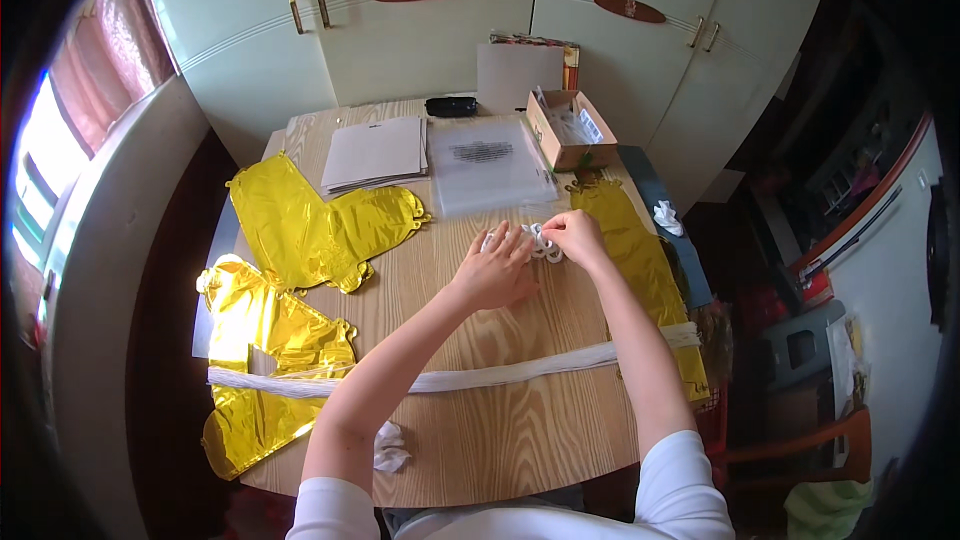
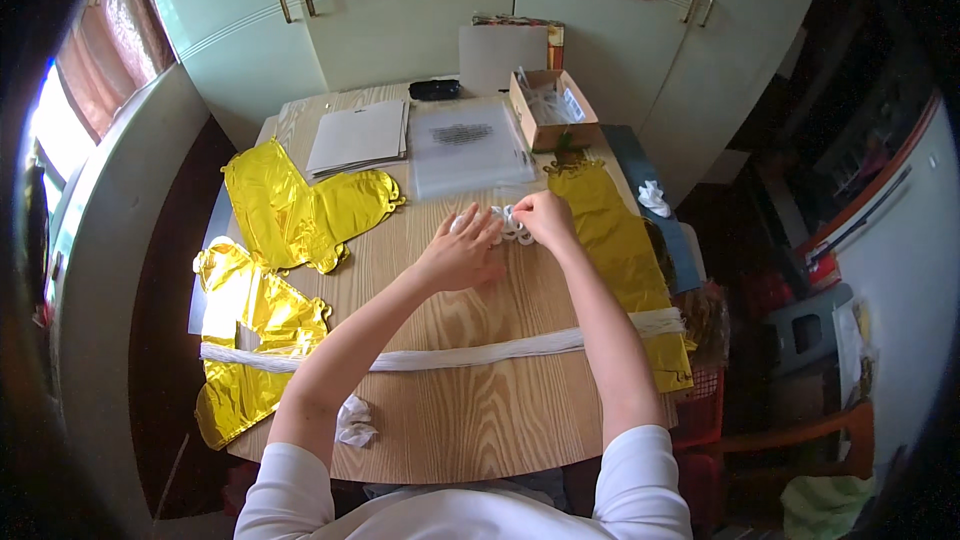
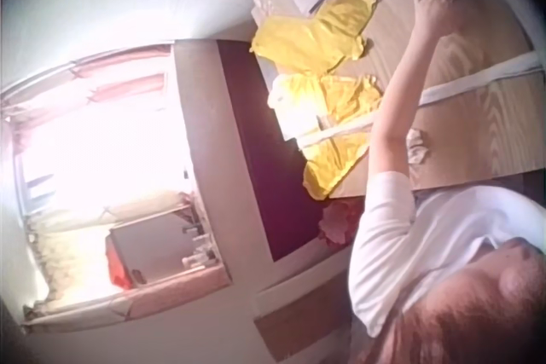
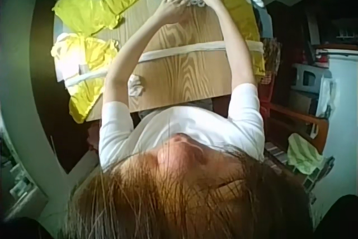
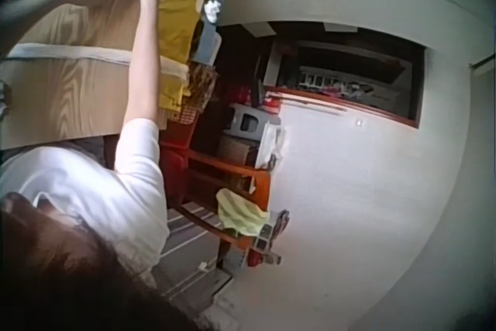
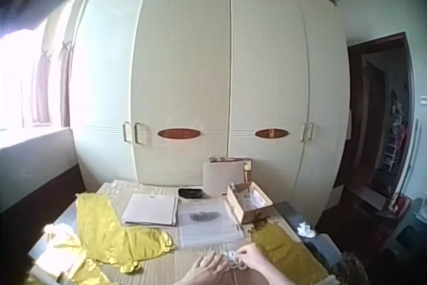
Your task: Attaching plastic clips to a white strip for balloon decoration assembly.
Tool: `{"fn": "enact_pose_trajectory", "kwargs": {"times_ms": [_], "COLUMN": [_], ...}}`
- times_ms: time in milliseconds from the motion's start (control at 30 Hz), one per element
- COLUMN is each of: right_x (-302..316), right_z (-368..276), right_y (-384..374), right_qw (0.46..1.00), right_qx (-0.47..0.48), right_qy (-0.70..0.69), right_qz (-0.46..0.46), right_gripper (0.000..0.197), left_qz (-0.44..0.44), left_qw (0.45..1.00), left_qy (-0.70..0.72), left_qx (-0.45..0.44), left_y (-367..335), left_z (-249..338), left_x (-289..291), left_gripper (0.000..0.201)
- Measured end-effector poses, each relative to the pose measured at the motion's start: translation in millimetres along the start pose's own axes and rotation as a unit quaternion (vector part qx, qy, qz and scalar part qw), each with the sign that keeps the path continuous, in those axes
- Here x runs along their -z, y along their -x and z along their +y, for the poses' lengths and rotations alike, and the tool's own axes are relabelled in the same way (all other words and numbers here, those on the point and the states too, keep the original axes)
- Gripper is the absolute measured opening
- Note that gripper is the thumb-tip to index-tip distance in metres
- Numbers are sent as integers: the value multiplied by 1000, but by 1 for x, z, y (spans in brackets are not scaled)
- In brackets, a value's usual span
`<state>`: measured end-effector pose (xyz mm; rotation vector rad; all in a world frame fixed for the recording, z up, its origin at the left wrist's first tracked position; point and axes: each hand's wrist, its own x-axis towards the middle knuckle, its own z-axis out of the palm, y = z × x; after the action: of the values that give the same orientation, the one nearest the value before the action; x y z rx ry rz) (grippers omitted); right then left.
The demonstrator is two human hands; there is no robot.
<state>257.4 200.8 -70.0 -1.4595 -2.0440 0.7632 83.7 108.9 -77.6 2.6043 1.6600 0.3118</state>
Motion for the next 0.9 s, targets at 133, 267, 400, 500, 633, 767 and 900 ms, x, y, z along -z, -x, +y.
{"fn": "enact_pose_trajectory", "kwargs": {"times_ms": [133,267,400,500,633,767,900], "right_x": [-7,-19,-24,-27,-28,-18,9], "right_z": [1,10,5,7,5,-7,-60], "right_y": [2,6,13,15,16,17,51], "right_qw": [997,977,951,934,933,925,945], "right_qx": [43,133,210,236,243,259,254], "right_qy": [47,108,132,140,141,103,27], "right_qz": [42,125,185,228,226,259,207], "right_gripper": [13,11,6,4,8,16,17], "left_qz": [19,-3,5,3,7,45,96], "left_qw": [1000,1000,1000,1000,1000,999,991], "left_qy": [0,5,5,-1,-1,10,94], "left_qx": [-10,-5,-4,-6,-2,-1,10], "left_y": [0,-2,-1,-2,1,10,36], "left_z": [4,9,8,8,8,0,-1], "left_x": [-6,-5,-8,-10,-4,18,77], "left_gripper": [75,75,76,77,77,74,61]}}
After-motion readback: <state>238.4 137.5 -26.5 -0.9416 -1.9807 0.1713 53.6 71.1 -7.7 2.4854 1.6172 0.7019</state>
